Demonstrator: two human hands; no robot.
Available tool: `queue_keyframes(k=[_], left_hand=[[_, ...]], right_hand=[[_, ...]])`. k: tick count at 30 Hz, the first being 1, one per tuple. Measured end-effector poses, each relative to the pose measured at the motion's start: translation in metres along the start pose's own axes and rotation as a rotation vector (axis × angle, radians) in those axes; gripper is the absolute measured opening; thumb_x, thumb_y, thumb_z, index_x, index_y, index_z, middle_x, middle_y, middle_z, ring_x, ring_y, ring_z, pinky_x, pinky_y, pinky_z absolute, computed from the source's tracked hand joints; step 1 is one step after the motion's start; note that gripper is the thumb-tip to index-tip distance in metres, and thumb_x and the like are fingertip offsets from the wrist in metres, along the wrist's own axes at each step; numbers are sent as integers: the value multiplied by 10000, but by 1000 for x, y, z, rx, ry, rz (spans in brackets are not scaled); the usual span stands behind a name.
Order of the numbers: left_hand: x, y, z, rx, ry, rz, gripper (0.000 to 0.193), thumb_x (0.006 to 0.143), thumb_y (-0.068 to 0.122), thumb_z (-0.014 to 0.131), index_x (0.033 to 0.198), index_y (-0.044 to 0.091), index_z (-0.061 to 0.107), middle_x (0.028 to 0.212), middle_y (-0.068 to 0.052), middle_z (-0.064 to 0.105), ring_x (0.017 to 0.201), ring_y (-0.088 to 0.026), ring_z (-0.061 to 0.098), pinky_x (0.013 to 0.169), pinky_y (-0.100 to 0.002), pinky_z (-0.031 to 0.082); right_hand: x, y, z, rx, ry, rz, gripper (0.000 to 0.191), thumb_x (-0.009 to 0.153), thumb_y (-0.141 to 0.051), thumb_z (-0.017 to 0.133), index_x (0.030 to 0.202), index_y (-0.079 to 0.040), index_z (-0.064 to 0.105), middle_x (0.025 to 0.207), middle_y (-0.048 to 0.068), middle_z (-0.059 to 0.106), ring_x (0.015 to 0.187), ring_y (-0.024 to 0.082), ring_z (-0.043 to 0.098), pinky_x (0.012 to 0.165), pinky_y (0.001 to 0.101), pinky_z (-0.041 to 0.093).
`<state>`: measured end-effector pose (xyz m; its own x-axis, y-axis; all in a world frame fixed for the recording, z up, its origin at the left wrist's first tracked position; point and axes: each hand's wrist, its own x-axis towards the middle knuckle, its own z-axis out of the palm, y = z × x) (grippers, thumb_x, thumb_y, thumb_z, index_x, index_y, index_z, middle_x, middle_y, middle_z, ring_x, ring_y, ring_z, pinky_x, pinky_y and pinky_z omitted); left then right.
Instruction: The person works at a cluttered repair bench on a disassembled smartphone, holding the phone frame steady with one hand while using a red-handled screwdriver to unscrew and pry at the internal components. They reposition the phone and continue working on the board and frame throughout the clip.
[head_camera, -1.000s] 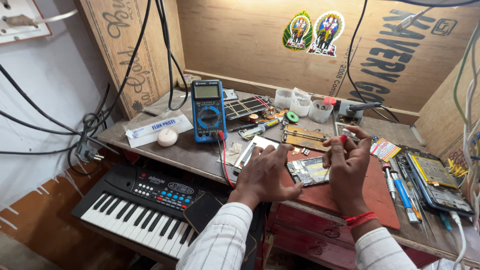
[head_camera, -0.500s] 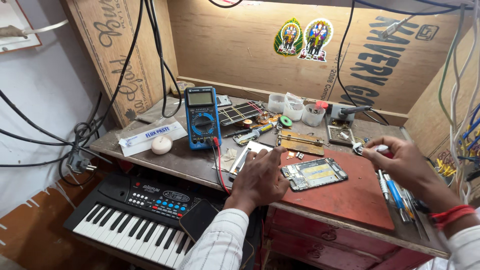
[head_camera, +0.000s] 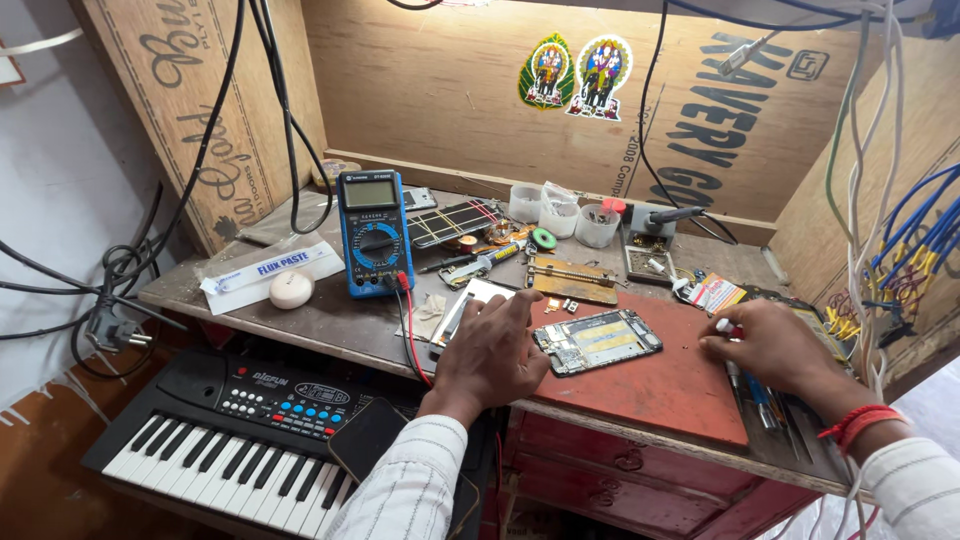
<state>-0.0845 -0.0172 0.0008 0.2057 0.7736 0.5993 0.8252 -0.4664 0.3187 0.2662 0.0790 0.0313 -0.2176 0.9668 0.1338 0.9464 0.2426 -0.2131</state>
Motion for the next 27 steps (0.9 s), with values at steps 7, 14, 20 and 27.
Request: queue_keyframes(k=[7, 14, 20, 27], left_hand=[[0, 0, 2, -18, -13, -26, 623, 729, 244, 706, 1290, 67, 503, 816, -115, 664, 906, -313, 638, 917, -458, 426], [1, 0, 4, -11, -9, -28, 617, 736, 252, 711, 1288, 70, 501, 825, -114, 672, 916, -311, 644, 925, -452, 429], [1, -1, 5, -3, 6, -10, 616, 735, 239, 705, 1285, 58, 493, 842, -110, 682, 923, -311, 642, 906, -454, 427], [0, -3, 6, 5, 12, 6, 574, 749, 187, 667, 1282, 67, 493, 839, -100, 682, 911, -298, 643, 905, -452, 427]], right_hand=[[0, -10, 6, -29, -24, 14, 267, 835, -357, 813, 1027, -174, 841, 955, 117, 809, 883, 271, 782, 831, 407, 598], [2, -10, 8, 1, -20, -13, 262, 836, -347, 809, 1003, -147, 832, 920, 107, 816, 853, 249, 784, 816, 395, 590], [4, -13, 10, 18, -61, 21, 251, 852, -314, 780, 996, -109, 797, 888, 119, 812, 843, 254, 763, 803, 396, 596], [0, -17, 10, -5, -51, -14, 271, 837, -299, 729, 1040, -124, 774, 926, 138, 797, 875, 285, 776, 804, 420, 586]])
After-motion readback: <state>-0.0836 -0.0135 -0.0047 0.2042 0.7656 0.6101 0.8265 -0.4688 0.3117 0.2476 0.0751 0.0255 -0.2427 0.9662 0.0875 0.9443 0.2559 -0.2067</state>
